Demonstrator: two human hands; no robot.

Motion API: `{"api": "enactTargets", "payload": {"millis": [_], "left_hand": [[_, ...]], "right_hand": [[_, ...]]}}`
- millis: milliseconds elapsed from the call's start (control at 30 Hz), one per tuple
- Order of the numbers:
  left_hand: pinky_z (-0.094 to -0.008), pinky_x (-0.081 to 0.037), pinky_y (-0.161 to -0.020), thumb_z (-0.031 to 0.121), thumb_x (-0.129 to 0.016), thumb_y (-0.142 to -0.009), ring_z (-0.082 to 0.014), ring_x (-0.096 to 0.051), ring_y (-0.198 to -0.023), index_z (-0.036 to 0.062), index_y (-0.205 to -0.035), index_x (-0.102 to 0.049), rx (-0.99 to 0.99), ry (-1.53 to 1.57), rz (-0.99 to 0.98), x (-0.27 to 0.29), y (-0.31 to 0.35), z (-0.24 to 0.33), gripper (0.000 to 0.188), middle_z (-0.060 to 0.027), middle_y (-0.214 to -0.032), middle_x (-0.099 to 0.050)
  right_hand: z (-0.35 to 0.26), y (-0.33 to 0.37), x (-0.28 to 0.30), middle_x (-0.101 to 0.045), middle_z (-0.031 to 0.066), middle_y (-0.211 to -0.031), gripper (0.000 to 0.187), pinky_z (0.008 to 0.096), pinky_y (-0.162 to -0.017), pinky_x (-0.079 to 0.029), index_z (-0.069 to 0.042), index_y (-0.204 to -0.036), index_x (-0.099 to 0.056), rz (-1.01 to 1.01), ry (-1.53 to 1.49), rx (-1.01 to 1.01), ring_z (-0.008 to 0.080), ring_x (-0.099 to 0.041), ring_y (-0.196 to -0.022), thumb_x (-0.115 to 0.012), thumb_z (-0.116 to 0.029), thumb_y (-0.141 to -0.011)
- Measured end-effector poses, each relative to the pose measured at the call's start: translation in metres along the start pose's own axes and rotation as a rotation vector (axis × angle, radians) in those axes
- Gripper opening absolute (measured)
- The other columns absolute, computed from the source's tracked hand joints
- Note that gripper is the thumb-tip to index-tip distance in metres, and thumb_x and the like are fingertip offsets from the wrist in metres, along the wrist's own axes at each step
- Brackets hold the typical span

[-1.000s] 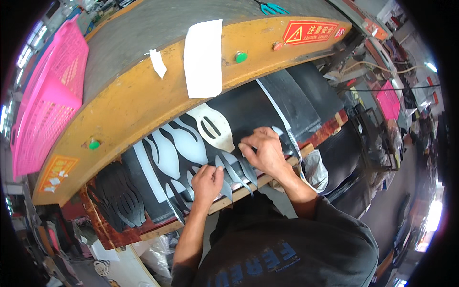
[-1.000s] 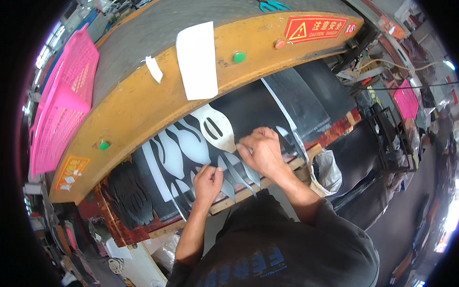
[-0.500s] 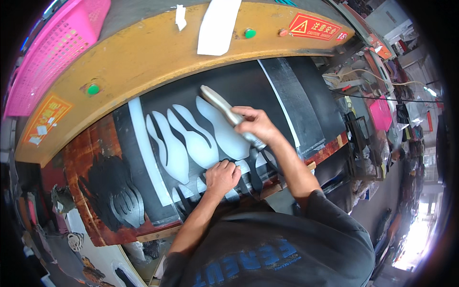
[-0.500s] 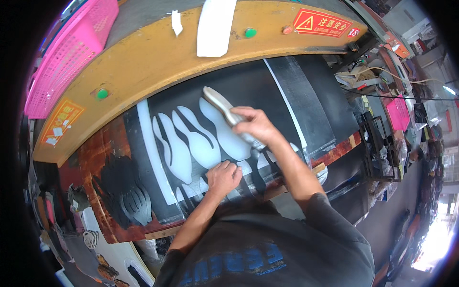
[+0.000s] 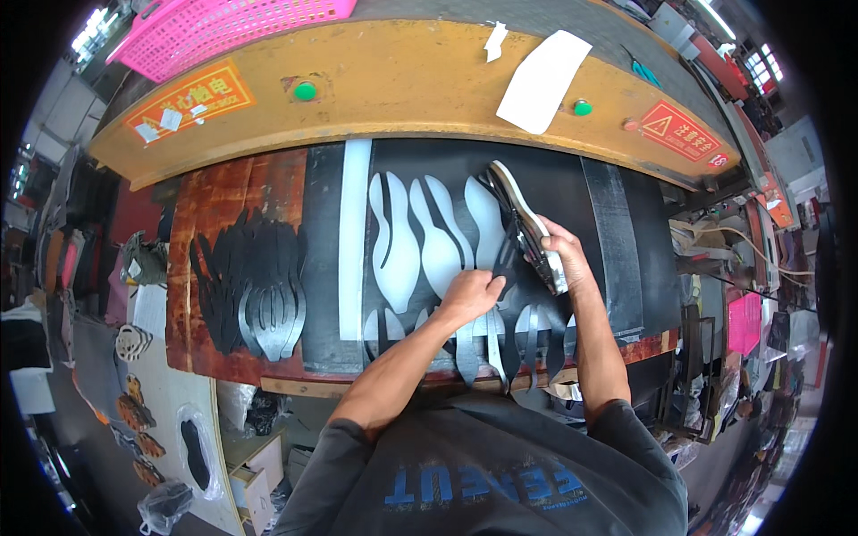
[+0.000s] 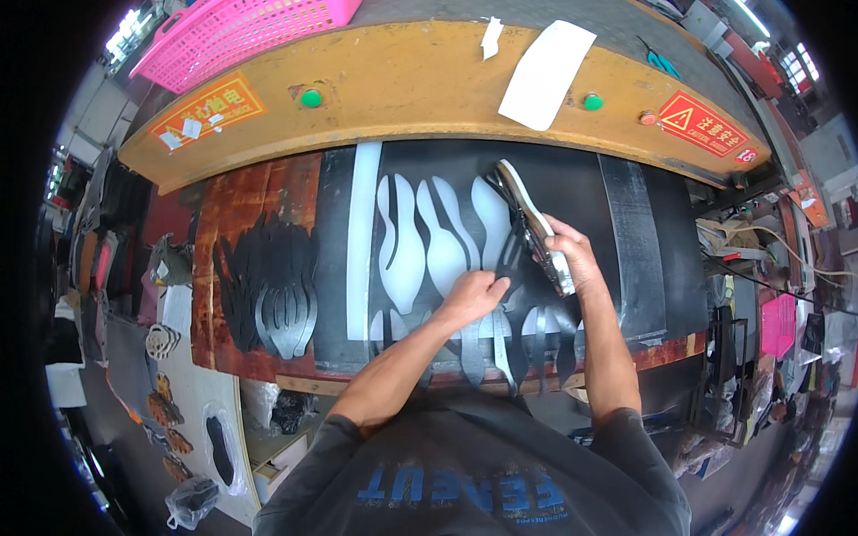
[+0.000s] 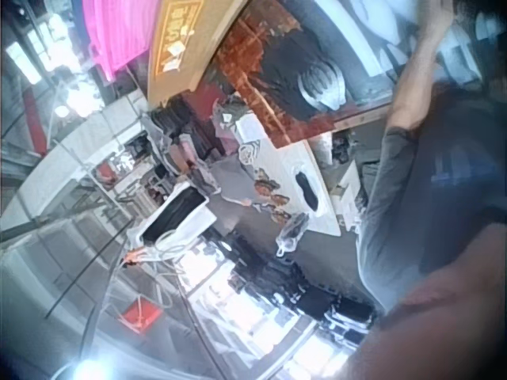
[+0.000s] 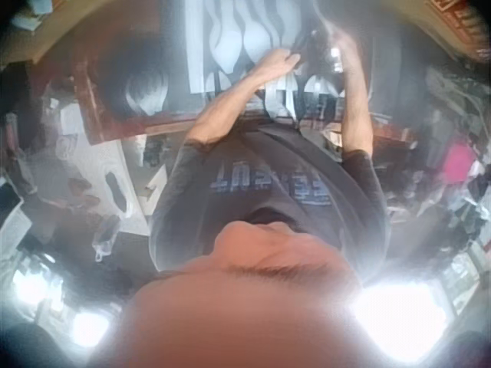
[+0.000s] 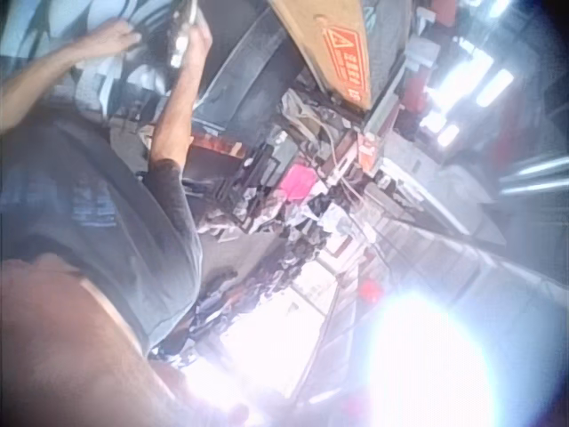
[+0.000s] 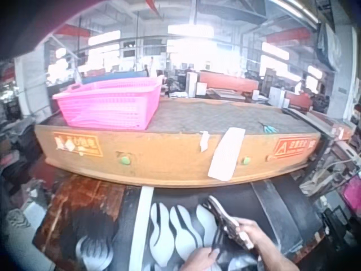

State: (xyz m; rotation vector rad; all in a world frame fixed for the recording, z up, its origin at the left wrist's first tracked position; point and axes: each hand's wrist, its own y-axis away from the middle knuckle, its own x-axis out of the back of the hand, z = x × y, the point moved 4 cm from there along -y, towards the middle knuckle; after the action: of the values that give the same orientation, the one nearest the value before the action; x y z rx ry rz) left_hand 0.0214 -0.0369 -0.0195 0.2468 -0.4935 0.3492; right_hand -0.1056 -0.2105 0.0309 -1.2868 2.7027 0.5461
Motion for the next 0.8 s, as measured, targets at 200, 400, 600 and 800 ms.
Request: {"api": "enactTargets", "payload": {"millis": [200,400,600,800], "left_hand": [[-0.029,-0.026,-0.038,0.032,-0.067,-0.105,-0.0091,-0.038,-0.042,0.0082,-0.088,-0.058,0.484,0.918,-0.227,-0.024,-0.011,-0.023,0.031,-0.0009,-0.064,-0.054],[-0.0284,-0.03,-0.038,0.04,-0.058,-0.111,-0.0117,-0.043,-0.044,0.0068,-0.088,-0.056,0.743,1.053,-0.171,-0.03,0.007,-0.01,0.04,-0.0024,-0.066,-0.054],[-0.0317,-0.034,-0.039,0.04,-0.057,-0.113,-0.0145,-0.047,-0.045,0.0058,-0.093,-0.053,0.551,0.783,-0.041,-0.043,0.016,-0.007,0.04,-0.0051,-0.068,-0.056],[-0.0314,-0.04,-0.041,0.041,-0.057,-0.112,-0.0155,-0.055,-0.05,0.0045,-0.096,-0.052,0.596,0.796,-0.065,-0.037,0.012,0.009,0.04,-0.0076,-0.074,-0.061]], "right_hand": [[0.008,0.002,0.012,-0.073,0.0113,-0.122,0.076,0.0336,-0.087,-0.058,0.002,-0.15,-0.062,0.048,0.009,0.084,0.0203,-0.071,-0.096,-0.076,-0.031,-0.083],[-0.012,0.008,0.011,-0.078,0.0115,-0.113,0.063,0.0299,-0.092,-0.057,0.002,-0.141,-0.07,0.153,0.07,0.056,0.0155,-0.071,-0.095,-0.08,-0.018,-0.082],[-0.019,0.05,0.017,-0.059,0.0139,-0.15,0.06,0.0371,-0.115,-0.047,-0.002,-0.131,-0.076,0.297,0.635,0.444,0.0262,-0.059,-0.137,-0.086,-0.011,-0.073],[0.001,0.074,0.053,-0.063,0.0145,-0.147,0.059,0.0433,-0.115,-0.05,-0.008,-0.128,-0.078,0.505,0.87,0.408,0.0373,-0.06,-0.136,-0.085,-0.022,-0.071]]}}
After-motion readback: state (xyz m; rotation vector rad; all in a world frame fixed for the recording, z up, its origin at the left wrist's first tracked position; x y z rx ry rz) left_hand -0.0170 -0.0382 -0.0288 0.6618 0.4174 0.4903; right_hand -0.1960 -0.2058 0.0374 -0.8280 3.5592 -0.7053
